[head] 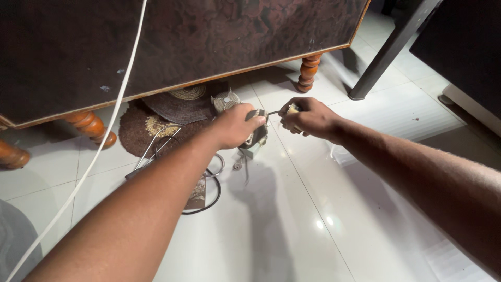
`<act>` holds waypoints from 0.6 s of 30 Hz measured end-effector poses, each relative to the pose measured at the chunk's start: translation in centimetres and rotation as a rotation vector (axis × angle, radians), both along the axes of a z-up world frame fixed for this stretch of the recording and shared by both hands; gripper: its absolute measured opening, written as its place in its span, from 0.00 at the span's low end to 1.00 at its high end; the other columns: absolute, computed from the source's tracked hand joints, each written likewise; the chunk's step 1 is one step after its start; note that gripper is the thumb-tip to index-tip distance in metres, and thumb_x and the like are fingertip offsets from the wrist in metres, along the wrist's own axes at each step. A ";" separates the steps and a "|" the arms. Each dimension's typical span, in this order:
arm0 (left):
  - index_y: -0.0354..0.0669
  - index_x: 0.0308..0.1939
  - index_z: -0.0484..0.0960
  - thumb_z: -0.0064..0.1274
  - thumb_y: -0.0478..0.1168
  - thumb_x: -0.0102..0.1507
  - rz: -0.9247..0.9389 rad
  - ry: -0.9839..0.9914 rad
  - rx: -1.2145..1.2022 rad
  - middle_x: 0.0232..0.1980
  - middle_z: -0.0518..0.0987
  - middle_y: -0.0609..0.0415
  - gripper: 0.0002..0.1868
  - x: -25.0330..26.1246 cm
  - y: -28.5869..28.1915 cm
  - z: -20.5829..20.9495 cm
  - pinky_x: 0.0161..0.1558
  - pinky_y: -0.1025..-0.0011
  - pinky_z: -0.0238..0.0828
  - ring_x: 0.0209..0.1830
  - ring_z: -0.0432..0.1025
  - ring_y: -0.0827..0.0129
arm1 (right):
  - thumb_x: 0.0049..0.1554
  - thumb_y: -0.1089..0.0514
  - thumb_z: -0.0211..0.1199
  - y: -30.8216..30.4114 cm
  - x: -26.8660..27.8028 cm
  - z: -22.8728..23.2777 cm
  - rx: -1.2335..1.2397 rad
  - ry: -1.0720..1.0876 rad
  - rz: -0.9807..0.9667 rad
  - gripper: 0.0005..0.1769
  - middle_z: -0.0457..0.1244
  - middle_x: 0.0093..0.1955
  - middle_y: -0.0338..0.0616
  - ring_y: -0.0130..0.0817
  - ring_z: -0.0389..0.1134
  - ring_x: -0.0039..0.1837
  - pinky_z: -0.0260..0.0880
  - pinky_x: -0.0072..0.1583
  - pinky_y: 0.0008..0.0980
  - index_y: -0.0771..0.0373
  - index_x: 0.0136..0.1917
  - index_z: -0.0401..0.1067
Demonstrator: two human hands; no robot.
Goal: The person disassembles and reassembles small electrical components, including a motor and a light fixture, using a screwdriver and pliers. They work on the floor and place parts into a drawer.
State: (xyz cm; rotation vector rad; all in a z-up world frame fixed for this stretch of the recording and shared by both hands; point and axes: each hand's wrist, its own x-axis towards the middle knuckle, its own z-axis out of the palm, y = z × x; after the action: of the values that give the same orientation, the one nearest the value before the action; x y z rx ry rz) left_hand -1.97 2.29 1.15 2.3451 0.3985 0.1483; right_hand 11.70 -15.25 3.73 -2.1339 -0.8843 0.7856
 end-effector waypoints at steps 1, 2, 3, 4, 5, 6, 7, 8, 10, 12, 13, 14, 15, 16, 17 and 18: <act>0.38 0.53 0.80 0.50 0.54 0.65 -0.003 -0.017 -0.009 0.48 0.84 0.45 0.23 0.0 0.4 -0.3 0.49 0.61 0.74 0.47 0.80 0.59 | 0.49 0.53 0.59 -0.1 0.1 0.1 -0.004 0.013 -0.026 0.21 0.66 0.40 0.40 0.29 0.67 0.44 0.68 0.46 0.33 0.60 0.55 0.73; 0.36 0.53 0.80 0.51 0.54 0.65 -0.005 -0.034 -0.017 0.48 0.84 0.44 0.24 0.0 0.7 -0.6 0.49 0.61 0.74 0.47 0.79 0.59 | 0.50 0.52 0.59 -0.1 0.2 0.2 -0.008 0.026 -0.050 0.21 0.66 0.40 0.40 0.29 0.67 0.44 0.68 0.46 0.34 0.60 0.55 0.74; 0.35 0.53 0.79 0.51 0.53 0.65 -0.002 -0.027 -0.031 0.48 0.84 0.44 0.24 0.0 0.8 -0.9 0.49 0.62 0.74 0.47 0.80 0.59 | 0.50 0.52 0.59 -0.1 0.2 0.3 -0.012 0.039 -0.073 0.21 0.66 0.40 0.41 0.30 0.67 0.45 0.68 0.46 0.35 0.60 0.55 0.74; 0.35 0.54 0.79 0.50 0.53 0.66 -0.001 -0.022 -0.044 0.48 0.84 0.43 0.25 0.1 1.0 -1.1 0.49 0.62 0.75 0.47 0.80 0.59 | 0.50 0.52 0.59 -0.1 0.3 0.4 -0.001 0.049 -0.107 0.20 0.66 0.40 0.41 0.29 0.67 0.45 0.68 0.47 0.35 0.59 0.55 0.74; 0.34 0.54 0.79 0.50 0.53 0.66 0.000 -0.017 -0.057 0.48 0.84 0.42 0.25 0.2 1.2 -1.2 0.49 0.62 0.75 0.48 0.80 0.60 | 0.50 0.52 0.60 0.0 0.2 0.4 0.009 0.060 -0.141 0.20 0.66 0.41 0.41 0.29 0.67 0.46 0.68 0.48 0.35 0.59 0.55 0.73; 0.34 0.53 0.79 0.50 0.53 0.66 0.012 0.003 -0.071 0.47 0.84 0.42 0.25 0.2 1.3 -1.3 0.49 0.62 0.75 0.47 0.80 0.60 | 0.50 0.52 0.60 -0.1 0.3 0.5 0.019 0.070 -0.175 0.20 0.66 0.41 0.40 0.29 0.68 0.46 0.68 0.48 0.36 0.58 0.55 0.73; 0.34 0.53 0.79 0.50 0.53 0.66 0.025 0.024 -0.085 0.47 0.85 0.42 0.25 0.2 1.5 -1.3 0.49 0.62 0.75 0.46 0.80 0.60 | 0.50 0.52 0.60 -0.1 0.4 0.7 0.029 0.073 -0.199 0.20 0.66 0.42 0.41 0.29 0.68 0.47 0.68 0.49 0.36 0.58 0.55 0.72; 0.33 0.53 0.79 0.50 0.53 0.66 0.038 0.044 -0.100 0.46 0.85 0.42 0.25 0.1 1.6 -1.3 0.49 0.62 0.76 0.45 0.81 0.60 | 0.50 0.53 0.60 -0.3 0.5 0.9 0.039 0.077 -0.223 0.20 0.66 0.42 0.41 0.29 0.67 0.47 0.68 0.49 0.37 0.58 0.56 0.72; 0.33 0.53 0.78 0.51 0.52 0.67 -0.004 -0.008 -0.069 0.46 0.84 0.44 0.24 -0.3 1.6 -1.2 0.47 0.63 0.75 0.44 0.80 0.62 | 0.50 0.53 0.59 -0.5 0.7 1.1 0.052 0.075 -0.267 0.20 0.66 0.43 0.41 0.30 0.68 0.48 0.68 0.51 0.37 0.58 0.56 0.71; 0.33 0.53 0.78 0.51 0.51 0.67 -0.014 0.000 -0.121 0.44 0.84 0.45 0.23 -0.7 1.5 -1.0 0.42 0.64 0.76 0.40 0.80 0.63 | 0.51 0.54 0.59 -0.7 0.9 1.2 0.058 0.065 -0.310 0.19 0.66 0.44 0.40 0.29 0.68 0.49 0.69 0.52 0.38 0.59 0.56 0.70; 0.33 0.53 0.77 0.51 0.50 0.67 -0.004 0.032 -0.187 0.42 0.84 0.46 0.22 -0.9 1.4 -0.9 0.37 0.64 0.78 0.37 0.80 0.63 | 0.51 0.54 0.59 -0.8 1.0 1.2 0.059 0.045 -0.322 0.19 0.66 0.44 0.41 0.30 0.68 0.49 0.69 0.52 0.38 0.60 0.56 0.70; 0.33 0.52 0.77 0.50 0.49 0.67 0.006 0.064 -0.255 0.40 0.84 0.46 0.21 -1.1 1.3 -0.7 0.32 0.63 0.80 0.33 0.80 0.63 | 0.51 0.54 0.59 -0.8 1.1 1.1 0.059 0.024 -0.334 0.19 0.66 0.45 0.42 0.30 0.68 0.49 0.69 0.52 0.38 0.61 0.56 0.70; 0.34 0.52 0.76 0.50 0.49 0.67 0.028 0.115 -0.274 0.39 0.83 0.45 0.21 -1.3 1.3 -0.6 0.30 0.63 0.78 0.31 0.79 0.62 | 0.51 0.55 0.59 -0.9 1.3 1.1 0.060 0.003 -0.345 0.19 0.66 0.45 0.42 0.30 0.68 0.49 0.69 0.52 0.38 0.62 0.55 0.70; 0.35 0.52 0.75 0.49 0.49 0.67 0.052 0.165 -0.292 0.38 0.82 0.45 0.20 -1.5 1.3 -0.4 0.27 0.63 0.77 0.30 0.78 0.61 | 0.52 0.55 0.58 -0.9 1.6 1.0 0.069 -0.004 -0.386 0.19 0.66 0.45 0.43 0.31 0.68 0.49 0.70 0.52 0.38 0.62 0.56 0.70; 0.36 0.52 0.74 0.49 0.49 0.67 0.075 0.216 -0.309 0.37 0.81 0.44 0.19 -1.6 1.3 -0.3 0.25 0.62 0.76 0.28 0.76 0.60 | 0.52 0.54 0.58 -1.0 1.9 1.0 0.078 -0.011 -0.427 0.19 0.66 0.45 0.43 0.31 0.68 0.49 0.70 0.52 0.38 0.61 0.56 0.69; 0.34 0.51 0.75 0.49 0.49 0.67 0.058 0.246 -0.282 0.37 0.81 0.45 0.20 -1.8 1.4 -0.2 0.25 0.63 0.77 0.28 0.77 0.61 | 0.53 0.54 0.57 -1.2 2.3 0.9 0.087 -0.017 -0.470 0.19 0.66 0.45 0.43 0.31 0.68 0.49 0.70 0.52 0.39 0.60 0.57 0.68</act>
State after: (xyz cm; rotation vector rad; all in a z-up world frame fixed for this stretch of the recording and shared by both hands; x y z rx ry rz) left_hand -3.80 3.70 0.91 2.0785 0.5693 -0.1612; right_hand 14.02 -16.44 4.65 -2.1508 -0.3870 0.4780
